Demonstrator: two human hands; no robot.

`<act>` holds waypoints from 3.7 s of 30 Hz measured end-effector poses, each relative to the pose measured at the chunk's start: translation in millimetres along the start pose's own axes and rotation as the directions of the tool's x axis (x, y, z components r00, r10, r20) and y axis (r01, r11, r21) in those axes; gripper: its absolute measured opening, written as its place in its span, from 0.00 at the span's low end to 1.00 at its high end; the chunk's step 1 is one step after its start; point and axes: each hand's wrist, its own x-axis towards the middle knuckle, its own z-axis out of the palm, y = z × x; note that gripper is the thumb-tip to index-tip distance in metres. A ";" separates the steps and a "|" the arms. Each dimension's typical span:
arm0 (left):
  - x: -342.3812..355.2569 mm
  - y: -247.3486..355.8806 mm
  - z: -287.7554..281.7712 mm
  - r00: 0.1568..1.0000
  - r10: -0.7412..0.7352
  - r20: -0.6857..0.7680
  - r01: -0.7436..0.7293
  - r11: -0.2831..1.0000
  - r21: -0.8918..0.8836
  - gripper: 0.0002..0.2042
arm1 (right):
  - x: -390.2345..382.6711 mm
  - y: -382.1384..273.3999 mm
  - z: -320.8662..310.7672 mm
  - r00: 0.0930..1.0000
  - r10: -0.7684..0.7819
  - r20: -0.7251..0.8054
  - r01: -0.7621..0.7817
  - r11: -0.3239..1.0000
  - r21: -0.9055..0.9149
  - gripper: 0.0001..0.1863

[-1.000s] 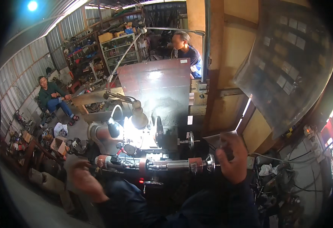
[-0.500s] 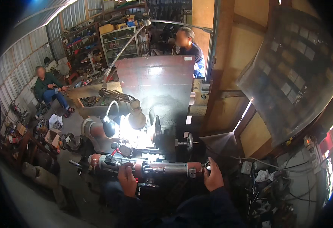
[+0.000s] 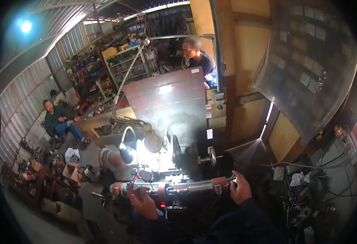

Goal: The person positions a metal shaft on a lathe machine, turns the handwheels, and sets a dial indicator against the shaft to measure its alignment.

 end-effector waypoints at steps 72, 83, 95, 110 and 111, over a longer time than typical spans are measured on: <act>-10.8 -78.3 -119.6 0.903 -0.421 0.084 0.422 0.835 -0.354 0.07 | 35.7 148.7 4.1 0.965 0.186 0.184 -0.203 0.976 0.078 0.07; -5.2 -54.2 -102.7 0.930 -0.367 0.005 0.358 0.904 -0.236 0.09 | -15.0 172.5 -1.6 0.863 0.218 0.456 -0.242 0.970 -0.006 0.09; 46.6 -12.0 -25.8 0.995 -0.083 -0.053 0.066 0.965 -0.255 0.08 | 13.4 50.9 -12.7 0.987 0.153 0.043 -0.158 0.973 0.166 0.20; 40.7 -39.3 -2.4 0.994 -0.019 0.105 0.043 0.971 -0.235 0.05 | -19.4 49.7 18.0 0.982 0.167 -0.091 -0.177 0.976 -0.127 0.30; 39.9 -40.7 -2.0 0.994 -0.022 0.103 0.044 0.974 -0.223 0.05 | -20.1 49.5 18.5 0.982 0.167 -0.088 -0.177 0.976 -0.126 0.30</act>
